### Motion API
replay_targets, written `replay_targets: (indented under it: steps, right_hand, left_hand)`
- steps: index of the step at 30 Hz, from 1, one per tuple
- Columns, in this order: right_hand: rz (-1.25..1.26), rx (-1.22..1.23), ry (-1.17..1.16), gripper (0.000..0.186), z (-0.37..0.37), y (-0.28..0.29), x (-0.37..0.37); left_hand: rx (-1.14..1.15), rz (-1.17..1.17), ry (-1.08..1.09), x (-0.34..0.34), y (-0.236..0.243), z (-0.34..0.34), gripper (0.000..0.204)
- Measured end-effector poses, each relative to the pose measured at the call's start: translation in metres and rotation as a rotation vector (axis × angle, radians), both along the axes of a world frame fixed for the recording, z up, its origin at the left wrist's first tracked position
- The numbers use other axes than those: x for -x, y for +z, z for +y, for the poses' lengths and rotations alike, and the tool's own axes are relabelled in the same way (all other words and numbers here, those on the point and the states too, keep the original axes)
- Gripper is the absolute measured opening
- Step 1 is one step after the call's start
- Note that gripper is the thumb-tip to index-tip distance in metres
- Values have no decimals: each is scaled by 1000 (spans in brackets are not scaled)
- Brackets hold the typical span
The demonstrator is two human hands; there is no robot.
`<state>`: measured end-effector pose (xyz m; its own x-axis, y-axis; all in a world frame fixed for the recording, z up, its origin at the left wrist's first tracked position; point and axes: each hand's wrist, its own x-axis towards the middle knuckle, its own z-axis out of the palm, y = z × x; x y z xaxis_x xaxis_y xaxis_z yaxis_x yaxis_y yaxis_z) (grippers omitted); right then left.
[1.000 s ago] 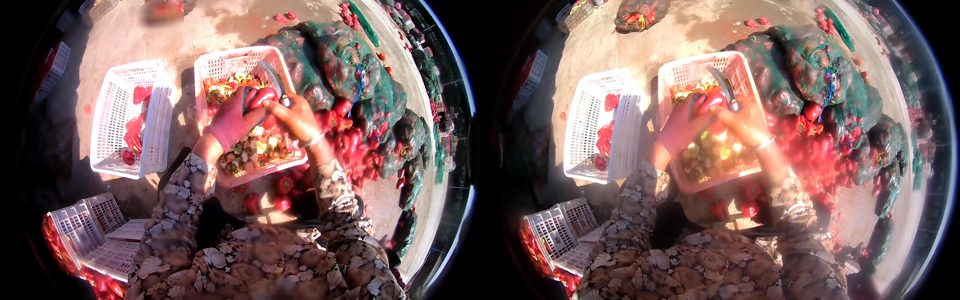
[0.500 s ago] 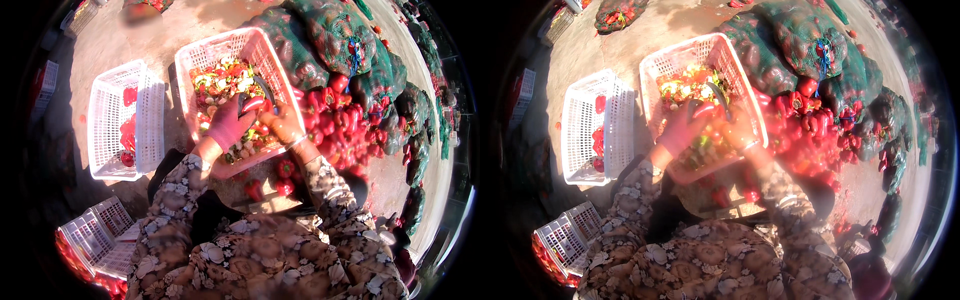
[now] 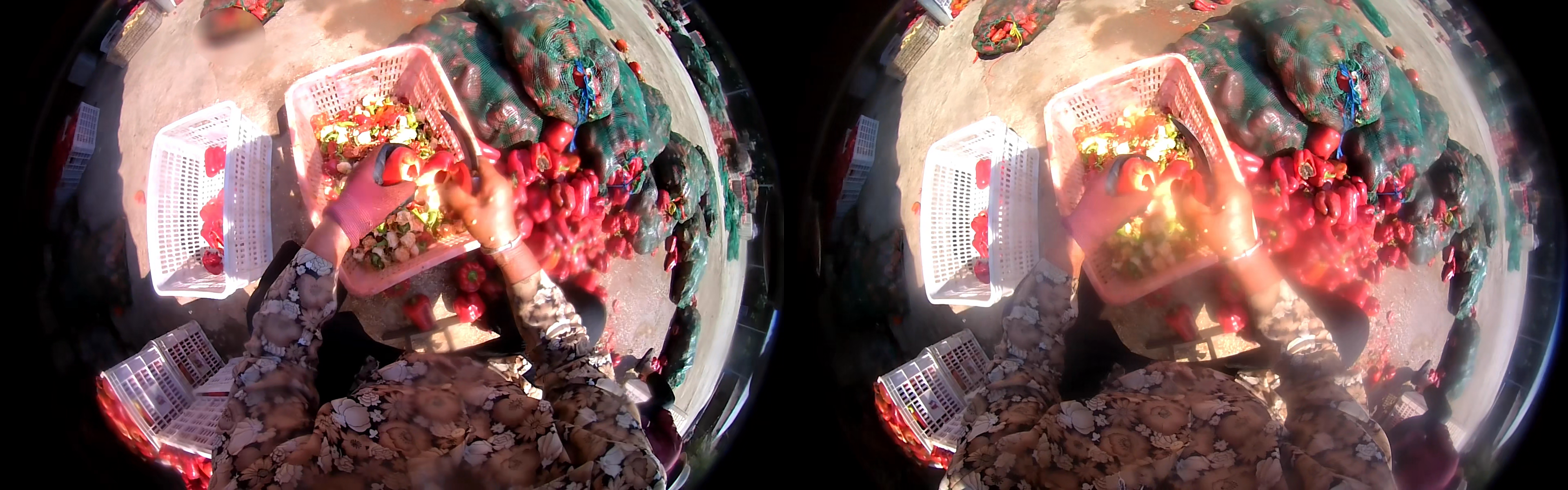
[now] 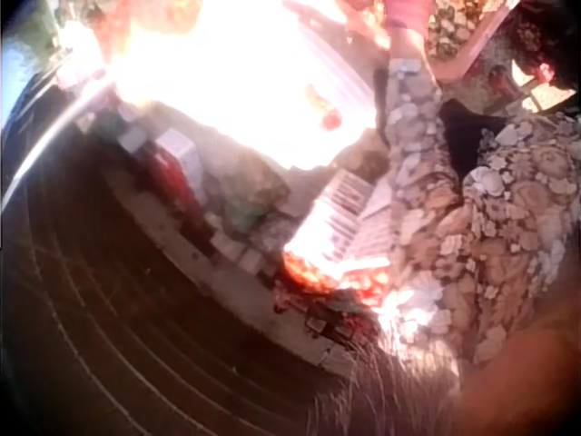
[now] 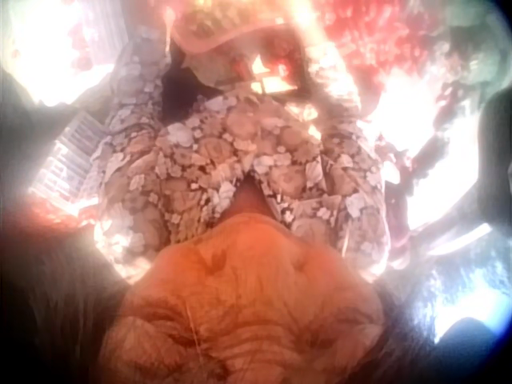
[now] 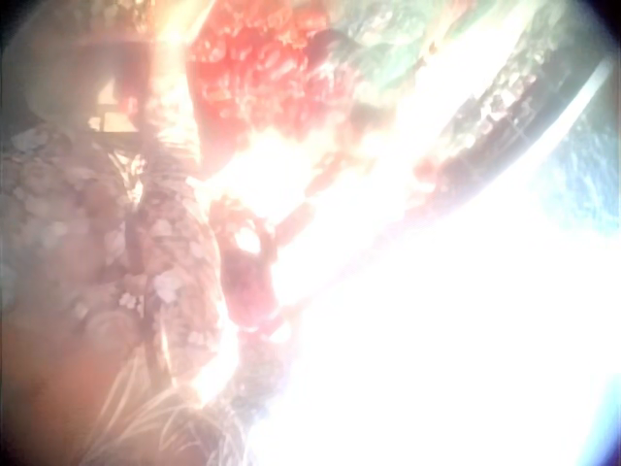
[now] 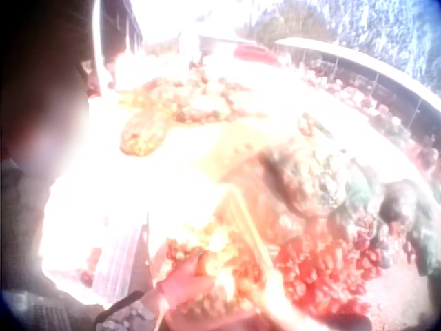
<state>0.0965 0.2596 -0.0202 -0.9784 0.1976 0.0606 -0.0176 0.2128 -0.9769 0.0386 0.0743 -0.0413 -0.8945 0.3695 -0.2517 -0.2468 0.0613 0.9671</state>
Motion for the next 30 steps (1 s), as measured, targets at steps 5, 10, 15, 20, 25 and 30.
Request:
replay_targets:
  steps: [5, 10, 15, 20, 25, 30]
  right_hand:
    - [-37, 314, -71, 26, -6, -1, 5]
    - [-186, 673, -392, 28, -10, -13, 20]
    - [-186, 581, -220, 29, -3, -23, 27]
    - [-217, 592, -18, 28, -24, -24, 41]
    - [-367, 565, 154, 24, -38, -4, 44]
    - [-327, 637, 200, 31, -50, -3, 43]
  left_hand:
    - [-117, 16, 149, 4, 8, 4, 27]
    - [-308, 189, 593, 15, 28, -25, 17]
    - [297, 544, 1054, 51, 39, -192, 49]
    - [535, 421, 919, 28, 35, -218, 65]
    - [-6, 173, 135, 5, 29, -81, 47]
    - [-28, 270, 182, -14, 45, -35, 37]
